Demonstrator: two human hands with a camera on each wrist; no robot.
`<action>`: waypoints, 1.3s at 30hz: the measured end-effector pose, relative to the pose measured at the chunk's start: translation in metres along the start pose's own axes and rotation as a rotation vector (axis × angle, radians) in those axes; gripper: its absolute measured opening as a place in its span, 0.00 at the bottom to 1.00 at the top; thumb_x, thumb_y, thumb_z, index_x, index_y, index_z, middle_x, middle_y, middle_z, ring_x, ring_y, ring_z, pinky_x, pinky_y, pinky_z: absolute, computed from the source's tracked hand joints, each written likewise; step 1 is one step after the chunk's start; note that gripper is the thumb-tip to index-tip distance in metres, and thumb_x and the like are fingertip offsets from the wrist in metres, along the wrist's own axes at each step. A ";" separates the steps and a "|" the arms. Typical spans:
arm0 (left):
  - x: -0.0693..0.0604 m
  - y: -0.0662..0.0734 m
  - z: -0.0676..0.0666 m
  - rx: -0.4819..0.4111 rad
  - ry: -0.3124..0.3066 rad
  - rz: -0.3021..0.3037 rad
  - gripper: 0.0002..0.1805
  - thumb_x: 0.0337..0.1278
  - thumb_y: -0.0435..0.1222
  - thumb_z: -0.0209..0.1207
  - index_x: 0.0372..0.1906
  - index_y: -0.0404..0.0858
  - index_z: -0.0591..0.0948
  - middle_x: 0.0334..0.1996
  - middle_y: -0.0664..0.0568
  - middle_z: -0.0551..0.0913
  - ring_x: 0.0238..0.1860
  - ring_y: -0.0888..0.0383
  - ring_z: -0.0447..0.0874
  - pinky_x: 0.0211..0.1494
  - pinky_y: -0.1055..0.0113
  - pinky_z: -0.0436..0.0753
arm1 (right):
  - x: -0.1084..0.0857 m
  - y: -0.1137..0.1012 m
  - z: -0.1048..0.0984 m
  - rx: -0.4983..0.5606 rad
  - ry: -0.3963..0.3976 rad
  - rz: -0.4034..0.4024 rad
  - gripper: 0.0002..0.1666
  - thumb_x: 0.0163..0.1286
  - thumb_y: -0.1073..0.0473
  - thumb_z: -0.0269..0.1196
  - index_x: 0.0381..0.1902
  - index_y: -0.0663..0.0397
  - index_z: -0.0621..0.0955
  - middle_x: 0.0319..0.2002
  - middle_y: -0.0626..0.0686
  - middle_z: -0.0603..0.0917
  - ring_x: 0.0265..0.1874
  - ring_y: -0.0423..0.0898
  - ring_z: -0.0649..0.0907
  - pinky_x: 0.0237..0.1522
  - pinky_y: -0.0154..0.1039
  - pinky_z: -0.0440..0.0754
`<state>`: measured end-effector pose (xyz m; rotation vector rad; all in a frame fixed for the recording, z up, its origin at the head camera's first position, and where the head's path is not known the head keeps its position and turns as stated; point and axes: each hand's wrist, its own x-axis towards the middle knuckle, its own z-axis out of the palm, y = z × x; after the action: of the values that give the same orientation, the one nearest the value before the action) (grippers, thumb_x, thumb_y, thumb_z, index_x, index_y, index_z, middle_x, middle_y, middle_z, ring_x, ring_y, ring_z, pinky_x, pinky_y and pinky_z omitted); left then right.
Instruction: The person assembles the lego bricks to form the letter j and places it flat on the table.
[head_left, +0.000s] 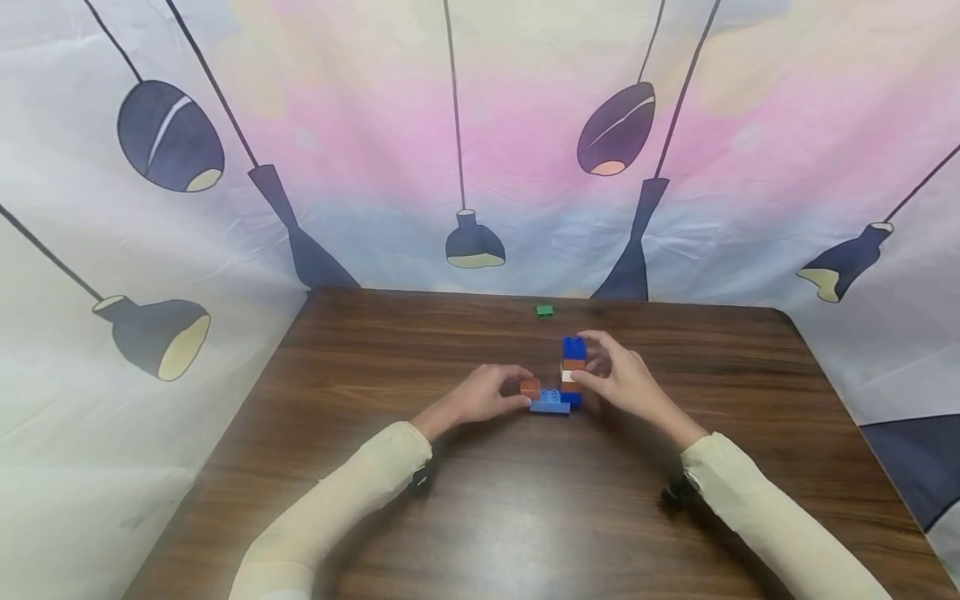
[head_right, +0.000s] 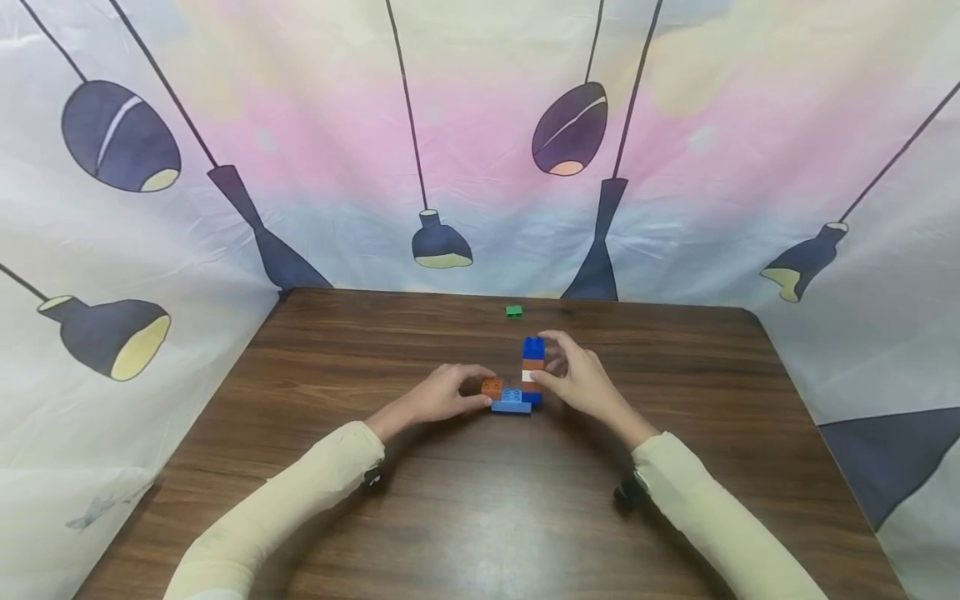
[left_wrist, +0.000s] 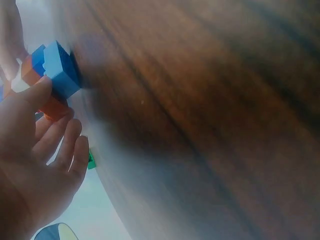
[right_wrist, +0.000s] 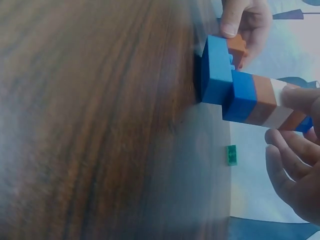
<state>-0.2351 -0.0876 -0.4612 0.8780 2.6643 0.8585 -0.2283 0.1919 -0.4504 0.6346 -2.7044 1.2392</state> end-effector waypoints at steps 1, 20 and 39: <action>0.000 0.000 0.000 -0.008 0.002 -0.004 0.26 0.68 0.46 0.65 0.66 0.42 0.78 0.59 0.51 0.84 0.64 0.55 0.80 0.65 0.57 0.78 | 0.002 0.001 0.000 -0.006 0.008 -0.002 0.37 0.68 0.50 0.72 0.70 0.51 0.71 0.54 0.59 0.85 0.44 0.51 0.87 0.43 0.51 0.86; 0.009 -0.005 0.002 -0.079 0.086 -0.027 0.19 0.71 0.47 0.62 0.59 0.44 0.82 0.53 0.54 0.87 0.57 0.57 0.83 0.59 0.58 0.82 | 0.027 0.025 0.004 0.037 -0.020 0.159 0.37 0.68 0.45 0.70 0.68 0.55 0.74 0.60 0.62 0.83 0.52 0.57 0.85 0.49 0.55 0.84; 0.012 -0.010 0.008 -0.057 0.100 -0.045 0.22 0.72 0.52 0.59 0.60 0.43 0.83 0.57 0.52 0.86 0.62 0.54 0.81 0.65 0.54 0.78 | 0.035 0.042 0.010 0.152 -0.164 0.318 0.47 0.65 0.42 0.72 0.74 0.56 0.68 0.60 0.64 0.81 0.51 0.56 0.85 0.48 0.48 0.84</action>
<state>-0.2463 -0.0835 -0.4735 0.7785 2.7180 0.9864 -0.2767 0.1972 -0.4780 0.3402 -2.9544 1.5390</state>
